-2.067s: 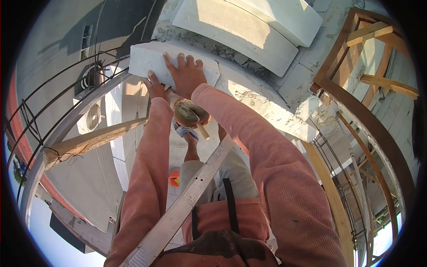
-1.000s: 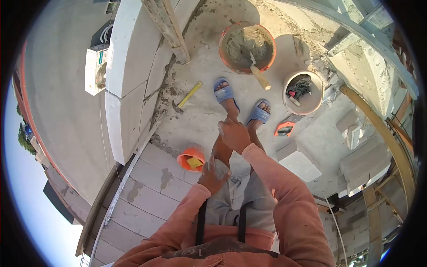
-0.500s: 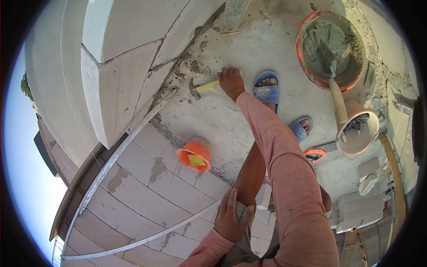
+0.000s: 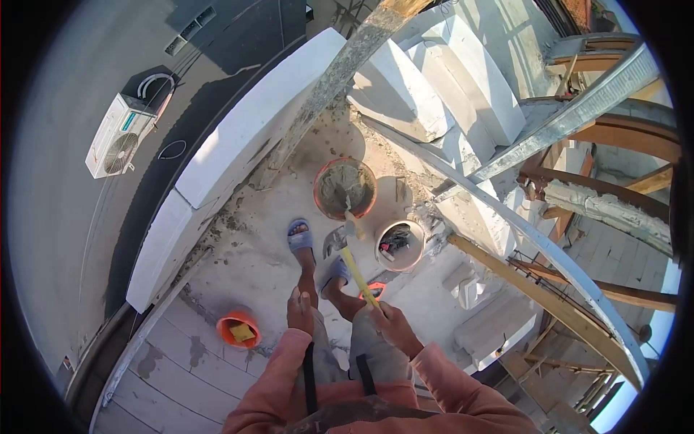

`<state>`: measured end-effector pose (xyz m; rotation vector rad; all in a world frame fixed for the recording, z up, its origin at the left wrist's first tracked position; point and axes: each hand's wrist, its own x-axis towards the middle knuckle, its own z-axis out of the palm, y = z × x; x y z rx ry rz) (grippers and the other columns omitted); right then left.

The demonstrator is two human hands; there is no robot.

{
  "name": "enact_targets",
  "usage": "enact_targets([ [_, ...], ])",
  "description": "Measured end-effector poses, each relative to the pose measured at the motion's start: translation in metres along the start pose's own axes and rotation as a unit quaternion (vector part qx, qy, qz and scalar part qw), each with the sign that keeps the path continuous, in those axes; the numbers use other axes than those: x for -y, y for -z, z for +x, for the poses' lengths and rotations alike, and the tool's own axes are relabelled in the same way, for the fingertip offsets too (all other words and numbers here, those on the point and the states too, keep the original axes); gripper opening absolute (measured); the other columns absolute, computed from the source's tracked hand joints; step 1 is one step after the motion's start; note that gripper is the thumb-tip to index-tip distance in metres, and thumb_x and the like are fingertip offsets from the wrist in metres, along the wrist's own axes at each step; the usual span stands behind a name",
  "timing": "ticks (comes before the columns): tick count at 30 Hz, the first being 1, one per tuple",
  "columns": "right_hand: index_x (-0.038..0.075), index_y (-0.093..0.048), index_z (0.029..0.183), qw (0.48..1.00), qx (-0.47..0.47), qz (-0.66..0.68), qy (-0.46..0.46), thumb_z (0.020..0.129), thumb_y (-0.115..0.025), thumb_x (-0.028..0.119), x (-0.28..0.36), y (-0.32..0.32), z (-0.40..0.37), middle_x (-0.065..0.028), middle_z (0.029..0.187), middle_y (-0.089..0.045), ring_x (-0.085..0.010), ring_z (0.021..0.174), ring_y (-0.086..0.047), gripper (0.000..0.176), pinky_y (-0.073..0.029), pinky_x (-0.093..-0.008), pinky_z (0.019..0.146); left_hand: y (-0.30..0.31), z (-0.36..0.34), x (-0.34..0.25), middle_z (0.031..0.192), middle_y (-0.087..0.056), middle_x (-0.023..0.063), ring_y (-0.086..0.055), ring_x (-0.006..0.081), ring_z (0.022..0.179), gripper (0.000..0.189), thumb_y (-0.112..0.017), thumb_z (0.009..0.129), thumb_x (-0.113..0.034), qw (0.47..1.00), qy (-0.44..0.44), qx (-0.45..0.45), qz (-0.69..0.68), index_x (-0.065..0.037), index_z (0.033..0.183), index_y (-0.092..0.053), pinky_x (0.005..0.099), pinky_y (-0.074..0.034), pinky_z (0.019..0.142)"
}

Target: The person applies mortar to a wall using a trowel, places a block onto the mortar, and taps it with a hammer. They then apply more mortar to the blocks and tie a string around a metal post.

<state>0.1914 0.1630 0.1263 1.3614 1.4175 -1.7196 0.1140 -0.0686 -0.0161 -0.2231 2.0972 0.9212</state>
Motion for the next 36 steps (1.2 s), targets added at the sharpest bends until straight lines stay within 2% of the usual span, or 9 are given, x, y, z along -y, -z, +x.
enact_targets([
  [2,0.006,-0.057,0.092,0.983,-0.079,0.161,-0.027,0.102,-0.051,0.051,0.010,0.028,-0.072,0.0013,0.058,-0.046,-0.0074,0.046,-0.044,0.046,-0.036,-0.0256,0.043,-0.001,0.020,-0.030,0.140,-0.052,0.0280,-0.050,0.0379,0.131,0.061,-0.046,0.103,-0.043,0.997,-0.013,0.005,-0.074,0.006,0.140,-0.049,0.0405,-0.035,0.113],
  [7,0.005,-0.050,0.098,0.869,-0.344,0.316,0.165,0.106,-0.047,0.044,0.018,0.044,-0.167,0.0006,0.057,-0.042,-0.0097,0.042,-0.042,0.040,-0.037,-0.0240,0.041,-0.037,0.096,-0.098,0.133,-0.058,0.0121,-0.056,0.0221,0.121,0.063,-0.055,0.100,-0.049,0.955,0.020,0.112,-0.274,-0.004,0.143,-0.045,0.0356,-0.043,0.103],
  [13,-0.001,-0.052,0.102,0.714,-0.518,0.299,0.364,0.105,-0.047,0.046,0.157,0.140,-0.099,-0.0032,0.061,-0.048,-0.0095,0.041,-0.041,0.048,-0.032,-0.0239,0.036,-0.083,0.168,-0.245,0.141,-0.053,0.0087,-0.053,0.0258,0.127,0.060,-0.061,0.095,-0.050,0.922,0.063,0.173,-0.342,-0.019,0.144,-0.043,0.0422,-0.046,0.099],
  [18,-0.005,-0.056,0.112,0.708,-0.428,0.399,0.395,0.103,-0.047,0.053,0.276,0.254,-0.045,-0.0035,0.061,-0.049,-0.0087,0.042,-0.041,0.060,-0.032,-0.0240,0.037,-0.137,0.207,-0.372,0.156,-0.033,0.0091,-0.038,0.0324,0.140,0.088,-0.068,0.086,-0.056,0.953,0.003,0.150,-0.263,-0.022,0.156,-0.027,0.0493,-0.043,0.105],
  [20,-0.006,-0.056,0.111,0.716,-0.435,0.376,0.396,0.102,-0.047,0.056,0.317,0.303,0.007,-0.0036,0.061,-0.050,-0.0089,0.042,-0.042,0.063,-0.032,-0.0242,0.037,-0.166,0.242,-0.403,0.147,-0.042,0.0091,-0.047,0.0340,0.128,0.096,-0.074,0.080,-0.057,0.952,0.087,0.062,-0.286,-0.025,0.156,-0.025,0.0569,-0.044,0.098],
  [26,-0.001,-0.056,0.096,0.819,-0.269,0.324,0.388,0.099,-0.061,0.045,0.387,0.396,0.125,-0.0037,0.059,-0.052,-0.0099,0.041,-0.045,0.047,-0.038,-0.0257,0.039,-0.211,0.281,-0.455,0.155,-0.035,0.0180,-0.041,0.0366,0.137,0.124,-0.078,0.075,-0.062,0.987,0.050,-0.004,-0.154,-0.010,0.161,-0.006,0.0528,-0.044,0.100],
  [31,0.005,-0.059,0.097,0.852,-0.081,0.299,0.422,0.094,-0.071,0.031,0.389,0.395,0.184,0.0023,0.061,-0.048,-0.0059,0.048,-0.045,0.029,-0.040,-0.0233,0.045,-0.231,0.311,-0.448,0.155,-0.035,0.0187,-0.044,0.0381,0.135,0.115,-0.076,0.084,-0.046,0.974,-0.057,0.021,-0.219,-0.006,0.160,0.000,0.0484,-0.045,0.105],
  [34,0.007,-0.059,0.092,0.909,-0.030,0.231,0.346,0.097,-0.066,0.031,0.389,0.400,0.183,0.0029,0.065,-0.049,-0.0077,0.050,-0.045,0.025,-0.044,-0.0262,0.051,-0.237,0.306,-0.444,0.155,-0.036,0.0180,-0.049,0.0346,0.131,0.109,-0.076,0.086,-0.042,0.968,-0.043,-0.003,-0.247,-0.008,0.160,-0.004,0.0467,-0.047,0.103],
  [36,0.005,-0.059,0.097,0.929,-0.096,0.101,0.342,0.098,-0.064,0.030,0.369,0.402,0.191,0.0031,0.067,-0.049,-0.0109,0.050,-0.044,0.026,-0.045,-0.0301,0.053,-0.225,0.266,-0.482,0.154,-0.037,0.0176,-0.052,0.0312,0.128,0.103,-0.075,0.087,-0.041,0.961,-0.001,0.006,-0.276,-0.010,0.160,-0.008,0.0461,-0.050,0.101],
])
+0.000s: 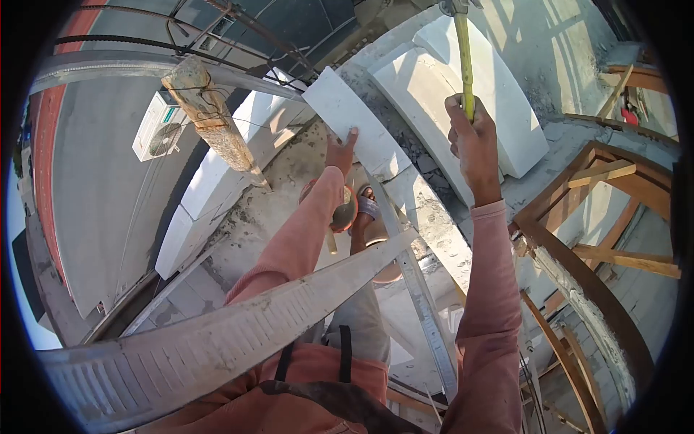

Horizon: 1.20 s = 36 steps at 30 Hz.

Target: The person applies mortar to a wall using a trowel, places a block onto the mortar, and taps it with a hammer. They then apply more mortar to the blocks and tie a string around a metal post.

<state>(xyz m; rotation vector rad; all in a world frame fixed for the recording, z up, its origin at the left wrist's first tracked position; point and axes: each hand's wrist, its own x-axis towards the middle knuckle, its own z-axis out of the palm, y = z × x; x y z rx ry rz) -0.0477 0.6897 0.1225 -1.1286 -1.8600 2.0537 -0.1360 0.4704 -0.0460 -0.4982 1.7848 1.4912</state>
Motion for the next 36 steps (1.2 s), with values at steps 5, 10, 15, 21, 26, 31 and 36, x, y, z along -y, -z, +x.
enact_targets([
  [5,-0.001,-0.053,0.108,0.969,0.069,-0.230,0.066,0.100,-0.060,0.039,-0.037,-0.032,-0.024,-0.0169,0.068,-0.061,-0.0305,0.059,-0.063,0.041,-0.049,-0.0424,0.057,0.008,0.029,0.031,0.147,-0.046,0.0145,-0.056,0.0280,0.124,0.097,-0.073,0.090,-0.037,0.999,-0.033,0.004,0.024,-0.017,0.160,-0.008,0.0485,-0.057,0.091],
  [10,0.000,-0.047,0.113,0.948,0.158,-0.267,0.068,0.104,-0.051,0.036,-0.101,-0.075,-0.007,-0.0294,0.076,-0.066,-0.0511,0.078,-0.064,0.038,-0.051,-0.0533,0.063,0.004,0.009,0.008,0.142,-0.051,0.0128,-0.057,0.0269,0.122,0.093,-0.070,0.093,-0.034,1.000,-0.006,0.007,-0.013,-0.018,0.160,-0.009,0.0458,-0.060,0.086],
  [15,0.001,-0.045,0.108,0.902,0.145,-0.404,0.047,0.106,-0.045,0.039,-0.110,-0.098,0.011,-0.0284,0.073,-0.065,-0.0493,0.074,-0.065,0.038,-0.052,-0.0571,0.063,0.007,0.009,0.007,0.144,-0.049,0.0121,-0.056,0.0297,0.123,0.092,-0.068,0.094,-0.034,0.999,0.039,0.022,-0.004,-0.022,0.160,-0.005,0.0485,-0.060,0.083],
  [21,0.001,-0.045,0.107,0.906,0.154,-0.395,0.024,0.105,-0.044,0.041,-0.104,-0.106,0.000,-0.0295,0.070,-0.064,-0.0503,0.071,-0.065,0.040,-0.053,-0.0573,0.063,0.009,0.014,0.013,0.145,-0.048,0.0114,-0.054,0.0309,0.125,0.090,-0.067,0.095,-0.036,0.999,0.039,0.016,0.004,-0.025,0.160,-0.005,0.0498,-0.059,0.082],
  [26,0.001,-0.044,0.108,0.915,0.146,-0.375,0.020,0.105,-0.045,0.041,-0.105,-0.105,-0.007,-0.0297,0.070,-0.064,-0.0496,0.071,-0.066,0.040,-0.054,-0.0573,0.062,0.010,0.022,0.017,0.144,-0.049,0.0117,-0.054,0.0306,0.124,0.088,-0.065,0.096,-0.035,0.999,0.032,0.020,-0.013,-0.024,0.160,-0.006,0.0493,-0.060,0.080],
  [31,0.001,-0.043,0.109,0.909,0.164,-0.384,-0.006,0.104,-0.046,0.038,-0.109,-0.104,-0.002,-0.0317,0.073,-0.064,-0.0524,0.072,-0.065,0.037,-0.054,-0.0588,0.064,0.016,0.031,0.039,0.141,-0.052,0.0113,-0.058,0.0292,0.118,0.085,-0.066,0.096,-0.032,1.000,0.005,0.016,-0.007,-0.023,0.160,-0.011,0.0457,-0.061,0.074],
  [36,0.001,-0.048,0.103,0.933,0.135,-0.333,0.007,0.104,-0.048,0.042,-0.122,-0.095,-0.002,-0.0320,0.075,-0.064,-0.0533,0.071,-0.063,0.042,-0.051,-0.0569,0.060,0.011,0.028,0.018,0.139,-0.052,0.0136,-0.058,0.0304,0.118,0.087,-0.066,0.096,-0.032,0.998,0.047,0.032,-0.006,-0.021,0.160,-0.008,0.0497,-0.060,0.081],
])
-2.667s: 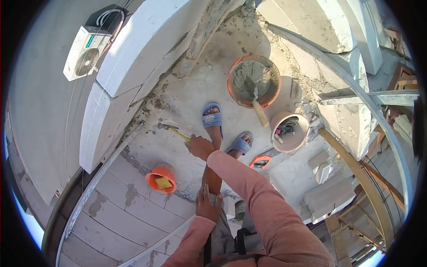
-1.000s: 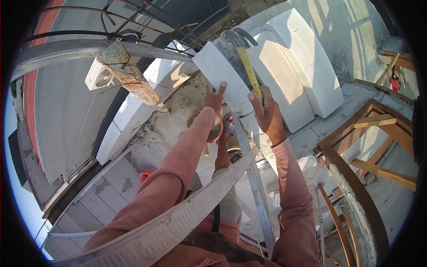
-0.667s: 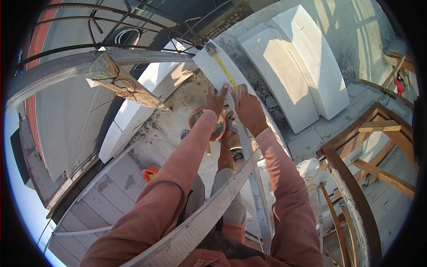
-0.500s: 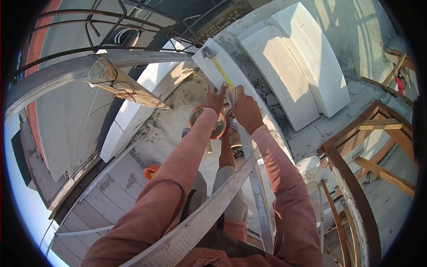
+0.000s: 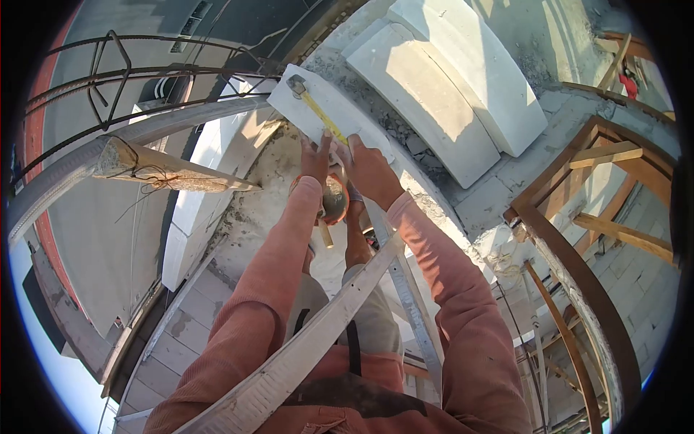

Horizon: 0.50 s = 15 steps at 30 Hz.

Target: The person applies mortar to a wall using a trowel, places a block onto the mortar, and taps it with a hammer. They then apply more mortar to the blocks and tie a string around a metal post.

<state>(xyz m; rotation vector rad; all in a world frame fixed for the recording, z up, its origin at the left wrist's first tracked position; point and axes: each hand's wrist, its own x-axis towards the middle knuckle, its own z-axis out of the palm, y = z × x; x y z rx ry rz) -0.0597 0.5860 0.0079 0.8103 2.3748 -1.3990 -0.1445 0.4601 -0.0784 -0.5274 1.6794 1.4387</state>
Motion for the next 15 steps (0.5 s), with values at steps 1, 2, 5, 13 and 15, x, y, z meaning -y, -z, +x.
enact_targets([
  [1,0.001,-0.049,0.101,0.999,-0.013,0.052,0.006,0.103,-0.048,0.044,-0.006,0.005,-0.004,-0.0272,0.071,-0.063,-0.0481,0.064,-0.061,0.043,-0.049,-0.0535,0.055,-0.001,-0.007,0.000,0.139,-0.052,0.0141,-0.058,0.0308,0.119,0.087,-0.066,0.096,-0.033,1.000,0.000,0.005,-0.012,-0.021,0.160,-0.007,0.0507,-0.059,0.082],
  [2,0.002,-0.050,0.098,0.994,-0.030,0.104,0.013,0.103,-0.048,0.046,-0.013,0.014,-0.006,-0.0223,0.067,-0.061,-0.0429,0.057,-0.060,0.045,-0.048,-0.0500,0.051,-0.002,-0.012,-0.002,0.140,-0.051,0.0147,-0.058,0.0313,0.120,0.088,-0.066,0.096,-0.033,1.000,-0.003,0.010,-0.022,-0.022,0.159,-0.006,0.0516,-0.059,0.083],
  [5,0.004,-0.053,0.092,0.958,-0.023,0.274,-0.086,0.102,-0.049,0.053,-0.019,0.067,0.004,-0.0069,0.060,-0.049,-0.0244,0.045,-0.048,0.051,-0.040,-0.0388,0.042,-0.005,-0.011,0.000,0.148,-0.042,0.0166,-0.054,0.0356,0.125,0.088,-0.066,0.096,-0.036,1.000,-0.003,-0.008,-0.001,-0.024,0.159,-0.006,0.0579,-0.056,0.088],
  [13,0.006,-0.050,0.087,0.887,-0.016,0.403,-0.227,0.099,-0.045,0.062,-0.066,0.092,0.110,0.0040,0.059,-0.033,-0.0090,0.044,-0.035,0.057,-0.030,-0.0288,0.039,-0.011,-0.017,-0.005,0.147,-0.040,0.0170,-0.056,0.0381,0.122,0.088,-0.064,0.097,-0.038,0.999,0.030,-0.010,-0.022,-0.025,0.158,-0.001,0.0566,-0.059,0.085],
  [15,0.007,-0.051,0.083,0.918,0.086,0.305,-0.237,0.100,-0.045,0.055,-0.070,0.064,0.136,0.0016,0.058,-0.037,-0.0122,0.043,-0.039,0.052,-0.033,-0.0312,0.039,-0.017,-0.019,-0.007,0.139,-0.048,0.0204,-0.065,0.0375,0.111,0.089,-0.063,0.097,-0.040,0.999,0.024,-0.019,-0.013,-0.026,0.158,0.001,0.0519,-0.063,0.082],
])
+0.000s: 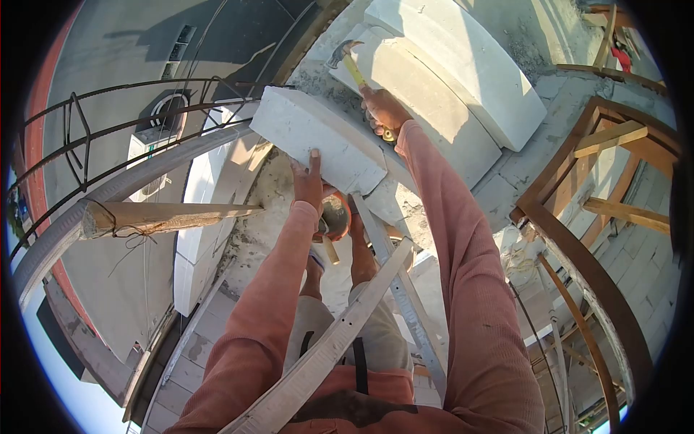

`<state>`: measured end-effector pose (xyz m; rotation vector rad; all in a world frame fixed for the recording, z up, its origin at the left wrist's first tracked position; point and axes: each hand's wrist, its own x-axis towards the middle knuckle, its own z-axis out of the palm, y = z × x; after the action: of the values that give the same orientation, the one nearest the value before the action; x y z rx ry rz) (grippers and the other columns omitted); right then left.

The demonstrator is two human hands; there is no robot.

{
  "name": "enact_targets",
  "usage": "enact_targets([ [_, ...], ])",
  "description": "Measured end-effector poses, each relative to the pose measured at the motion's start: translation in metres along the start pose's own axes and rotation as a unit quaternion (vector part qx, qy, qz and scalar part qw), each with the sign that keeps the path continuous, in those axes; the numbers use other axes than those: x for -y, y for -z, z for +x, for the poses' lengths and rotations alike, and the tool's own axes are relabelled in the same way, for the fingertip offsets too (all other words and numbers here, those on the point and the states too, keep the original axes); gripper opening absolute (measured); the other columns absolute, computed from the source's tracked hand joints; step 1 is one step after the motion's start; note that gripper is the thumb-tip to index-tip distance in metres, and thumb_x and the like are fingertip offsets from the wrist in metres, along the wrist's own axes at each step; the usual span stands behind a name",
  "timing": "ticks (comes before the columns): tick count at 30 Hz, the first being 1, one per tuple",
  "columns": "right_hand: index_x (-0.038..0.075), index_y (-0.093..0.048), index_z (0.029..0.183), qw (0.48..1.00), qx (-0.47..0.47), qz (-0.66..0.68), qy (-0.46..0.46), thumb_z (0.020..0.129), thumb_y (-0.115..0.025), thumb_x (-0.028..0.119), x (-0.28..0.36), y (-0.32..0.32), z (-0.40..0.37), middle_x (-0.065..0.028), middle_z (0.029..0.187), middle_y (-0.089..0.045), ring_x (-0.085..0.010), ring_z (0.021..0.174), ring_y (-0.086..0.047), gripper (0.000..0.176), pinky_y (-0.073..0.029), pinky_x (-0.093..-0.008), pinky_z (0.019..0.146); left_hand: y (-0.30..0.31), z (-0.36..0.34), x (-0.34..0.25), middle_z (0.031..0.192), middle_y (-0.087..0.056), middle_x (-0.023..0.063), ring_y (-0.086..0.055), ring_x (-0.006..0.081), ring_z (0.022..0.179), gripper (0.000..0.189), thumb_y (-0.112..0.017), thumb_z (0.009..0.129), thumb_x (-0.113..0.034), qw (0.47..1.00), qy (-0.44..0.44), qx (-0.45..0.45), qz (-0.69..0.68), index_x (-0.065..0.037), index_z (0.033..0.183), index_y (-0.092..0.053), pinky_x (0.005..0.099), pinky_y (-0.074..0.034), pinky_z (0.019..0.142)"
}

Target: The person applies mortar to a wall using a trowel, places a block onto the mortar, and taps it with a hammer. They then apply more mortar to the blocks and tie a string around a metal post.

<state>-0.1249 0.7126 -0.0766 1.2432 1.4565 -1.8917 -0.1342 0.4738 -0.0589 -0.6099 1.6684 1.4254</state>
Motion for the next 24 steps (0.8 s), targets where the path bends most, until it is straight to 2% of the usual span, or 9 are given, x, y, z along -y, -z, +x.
enact_targets([
  [1,0.006,-0.051,0.081,0.992,0.034,-0.113,-0.031,0.101,-0.044,0.052,-0.001,-0.011,0.008,0.0005,0.058,-0.039,-0.0136,0.043,-0.041,0.050,-0.034,-0.0319,0.038,-0.003,-0.002,0.000,0.139,-0.048,0.0200,-0.065,0.0373,0.111,0.088,-0.062,0.097,-0.040,1.000,-0.003,-0.004,0.000,-0.026,0.158,0.000,0.0519,-0.063,0.081],
  [4,0.002,-0.053,0.083,0.982,0.104,-0.143,-0.069,0.102,-0.042,0.046,-0.014,-0.025,0.049,-0.0048,0.061,-0.047,-0.0173,0.044,-0.047,0.049,-0.039,-0.0378,0.040,-0.004,-0.005,0.002,0.138,-0.048,0.0190,-0.065,0.0368,0.111,0.085,-0.062,0.098,-0.040,1.000,-0.004,-0.019,0.009,-0.026,0.157,-0.002,0.0521,-0.062,0.081],
  [8,-0.004,-0.060,0.090,0.973,0.094,-0.210,-0.012,0.102,-0.043,0.044,-0.005,-0.029,0.039,-0.0119,0.064,-0.057,-0.0235,0.047,-0.057,0.052,-0.043,-0.0417,0.044,-0.008,-0.004,-0.006,0.138,-0.048,0.0179,-0.066,0.0359,0.108,0.084,-0.060,0.098,-0.041,1.000,0.003,-0.011,0.015,-0.027,0.157,-0.003,0.0531,-0.061,0.082],
  [12,-0.003,-0.057,0.083,0.969,0.098,-0.200,0.103,0.104,-0.043,0.041,-0.033,-0.036,0.058,-0.0092,0.063,-0.052,-0.0178,0.042,-0.052,0.051,-0.045,-0.0424,0.042,0.001,0.001,-0.002,0.137,-0.049,0.0176,-0.067,0.0351,0.105,0.084,-0.060,0.098,-0.043,1.000,0.004,0.017,0.008,-0.025,0.157,-0.003,0.0545,-0.060,0.083],
  [17,0.000,-0.060,0.092,0.989,0.057,-0.128,-0.043,0.104,-0.042,0.043,0.004,-0.018,-0.001,-0.0090,0.063,-0.050,-0.0170,0.045,-0.052,0.049,-0.046,-0.0406,0.046,0.003,0.005,0.006,0.138,-0.048,0.0175,-0.068,0.0343,0.104,0.088,-0.062,0.096,-0.045,1.000,-0.008,-0.006,0.023,-0.023,0.157,-0.003,0.0545,-0.060,0.083],
  [18,-0.005,-0.060,0.087,0.978,0.028,-0.206,-0.009,0.105,-0.039,0.047,0.005,-0.013,-0.005,-0.0207,0.065,-0.062,-0.0324,0.052,-0.063,0.058,-0.050,-0.0500,0.059,0.003,0.006,0.005,0.138,-0.048,0.0175,-0.068,0.0341,0.104,0.089,-0.062,0.096,-0.046,1.000,-0.011,-0.012,0.025,-0.022,0.157,-0.003,0.0546,-0.060,0.083],
  [20,-0.004,-0.058,0.089,0.914,-0.081,-0.312,0.248,0.105,-0.039,0.048,-0.021,-0.001,-0.008,-0.0245,0.066,-0.062,-0.0389,0.054,-0.063,0.058,-0.049,-0.0534,0.061,0.001,0.000,-0.001,0.140,-0.047,0.0170,-0.065,0.0344,0.110,0.090,-0.063,0.095,-0.046,1.000,0.012,-0.005,0.025,-0.023,0.158,-0.002,0.0545,-0.060,0.084],
  [22,-0.005,-0.055,0.106,0.844,-0.131,-0.365,0.370,0.106,-0.042,0.038,-0.022,0.006,-0.031,-0.0238,0.071,-0.062,-0.0400,0.051,-0.059,0.045,-0.049,-0.0494,0.056,0.001,0.001,-0.005,0.141,-0.046,0.0164,-0.062,0.0345,0.116,0.090,-0.062,0.095,-0.047,0.999,0.016,-0.005,0.033,-0.023,0.158,-0.003,0.0540,-0.060,0.084],
  [24,-0.006,-0.053,0.121,0.841,-0.114,-0.364,0.383,0.106,-0.047,0.025,0.001,-0.004,-0.084,-0.0224,0.075,-0.062,-0.0385,0.050,-0.056,0.035,-0.048,-0.0444,0.051,0.003,0.003,0.001,0.142,-0.045,0.0158,-0.058,0.0344,0.121,0.090,-0.062,0.095,-0.047,0.998,0.007,-0.023,0.050,-0.023,0.159,-0.003,0.0531,-0.060,0.084],
])
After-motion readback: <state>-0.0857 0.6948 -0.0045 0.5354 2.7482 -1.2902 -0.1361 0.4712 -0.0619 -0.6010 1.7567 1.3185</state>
